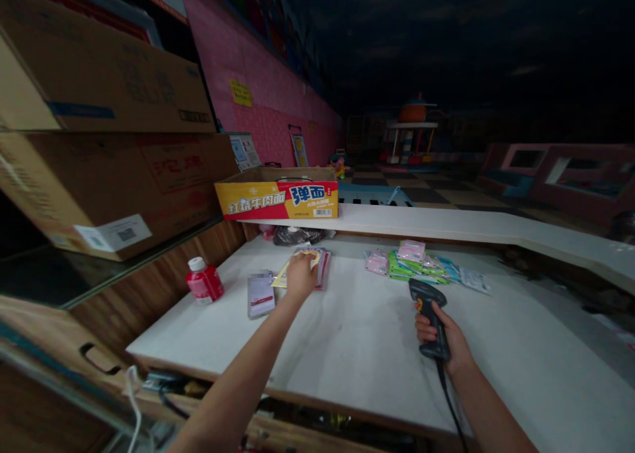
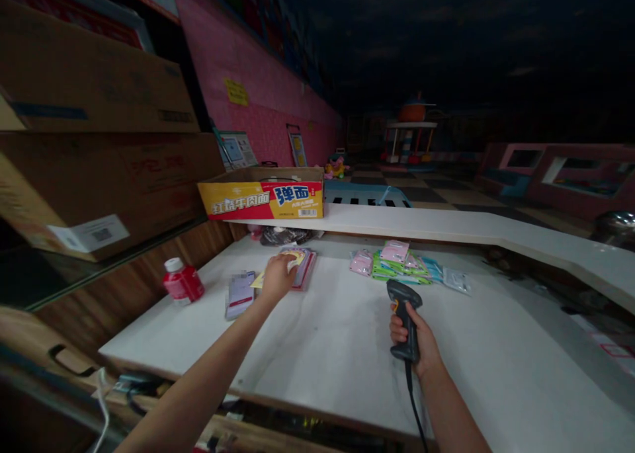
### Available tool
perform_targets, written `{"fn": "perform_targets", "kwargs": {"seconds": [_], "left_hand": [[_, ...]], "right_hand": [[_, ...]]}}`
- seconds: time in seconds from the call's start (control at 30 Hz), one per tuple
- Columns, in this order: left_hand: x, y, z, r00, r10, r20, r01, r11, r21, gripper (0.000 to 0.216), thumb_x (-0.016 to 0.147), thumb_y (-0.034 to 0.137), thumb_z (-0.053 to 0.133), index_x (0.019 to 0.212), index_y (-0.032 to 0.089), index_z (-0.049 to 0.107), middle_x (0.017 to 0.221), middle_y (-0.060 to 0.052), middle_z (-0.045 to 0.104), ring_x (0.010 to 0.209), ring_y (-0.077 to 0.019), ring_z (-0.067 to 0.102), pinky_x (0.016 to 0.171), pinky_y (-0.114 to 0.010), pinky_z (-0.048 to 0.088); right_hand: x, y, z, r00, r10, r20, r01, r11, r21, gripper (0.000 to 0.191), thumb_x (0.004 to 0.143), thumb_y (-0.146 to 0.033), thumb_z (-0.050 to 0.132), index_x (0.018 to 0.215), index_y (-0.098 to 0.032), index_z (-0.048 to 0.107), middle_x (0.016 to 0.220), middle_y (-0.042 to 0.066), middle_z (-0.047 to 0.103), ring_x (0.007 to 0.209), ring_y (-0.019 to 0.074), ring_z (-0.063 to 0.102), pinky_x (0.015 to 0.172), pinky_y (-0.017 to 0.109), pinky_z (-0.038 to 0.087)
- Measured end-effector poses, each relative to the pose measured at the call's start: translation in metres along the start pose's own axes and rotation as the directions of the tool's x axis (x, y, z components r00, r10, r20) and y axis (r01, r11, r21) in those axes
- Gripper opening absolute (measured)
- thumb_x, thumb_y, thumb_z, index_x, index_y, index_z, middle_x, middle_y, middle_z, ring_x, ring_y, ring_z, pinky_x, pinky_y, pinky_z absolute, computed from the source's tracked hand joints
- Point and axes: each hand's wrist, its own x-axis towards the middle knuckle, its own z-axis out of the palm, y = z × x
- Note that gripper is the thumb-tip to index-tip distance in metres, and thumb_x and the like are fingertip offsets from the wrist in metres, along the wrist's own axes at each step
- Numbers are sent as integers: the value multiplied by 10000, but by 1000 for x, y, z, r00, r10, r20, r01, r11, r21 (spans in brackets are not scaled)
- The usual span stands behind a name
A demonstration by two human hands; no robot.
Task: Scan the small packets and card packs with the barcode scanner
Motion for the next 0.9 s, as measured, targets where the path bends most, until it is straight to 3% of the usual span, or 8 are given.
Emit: {"fn": "perform_targets", "kwargs": {"seconds": [0.13,0.23,0.33,0.47,0.57,0.67,0.8,0.9], "left_hand": [[-14,-33,-27,958,-277,73,256,942,216,347,850,293,535,1141,124,622,1116,-196,646,1086,-328,572,903,-400,420],[-20,-52,-33,914,-381,141,339,906,252,378,855,349,538,1138,107,600,1129,-222,629,1068,-333,594,873,-387,430],[-23,-66,-32,893,-418,168,398,907,139,414,808,320,616,1163,111,573,1168,-214,607,1018,-285,626,851,-335,443],[-21,-80,-29,865,-496,74,501,854,-140,578,629,270,798,1141,144,561,1157,-171,615,987,-257,628,778,-300,476],[-18,-86,-31,746,-614,258,645,568,-511,553,519,203,860,1000,153,590,944,-101,684,839,-229,649,622,-270,487],[-19,-84,-29,683,-549,481,698,298,-651,338,551,159,839,795,144,607,767,-71,691,676,-179,645,531,-243,482],[-35,-66,-12,734,-370,570,640,93,-763,228,611,141,794,756,160,619,781,-67,720,677,-176,677,570,-284,554],[-50,-46,11,847,-318,426,466,56,-883,302,628,234,791,862,158,617,824,-61,727,727,-202,699,648,-348,586]], "right_hand": [[-3,1,2,1000,-1,-12,1,1000,3,145,893,-297,583,953,-168,556,592,-51,474,401,42,425,350,124,380],[-5,2,4,1000,-1,-20,2,1000,6,158,892,-290,586,972,-159,550,598,-50,473,403,39,436,357,120,382],[-7,2,7,1000,-13,-27,13,1000,3,161,887,-280,595,971,-152,546,597,-50,467,398,37,439,361,119,382],[-9,3,11,999,-31,-41,31,1000,-2,137,890,-275,587,956,-164,540,595,-51,466,397,41,439,357,121,384],[-10,4,12,998,-32,-45,32,999,-4,140,880,-270,600,953,-167,539,595,-50,468,399,44,442,353,121,386],[-9,4,12,998,-39,-52,39,999,-19,167,853,-258,637,951,-159,544,592,-51,466,396,42,436,349,117,382],[-10,5,12,998,-52,-47,50,997,-51,213,814,-265,691,940,-163,553,595,-52,469,406,42,434,357,117,393],[-11,6,14,997,-66,-40,61,993,-106,237,794,-283,714,927,-176,550,594,-54,471,411,46,429,362,122,395]]}}
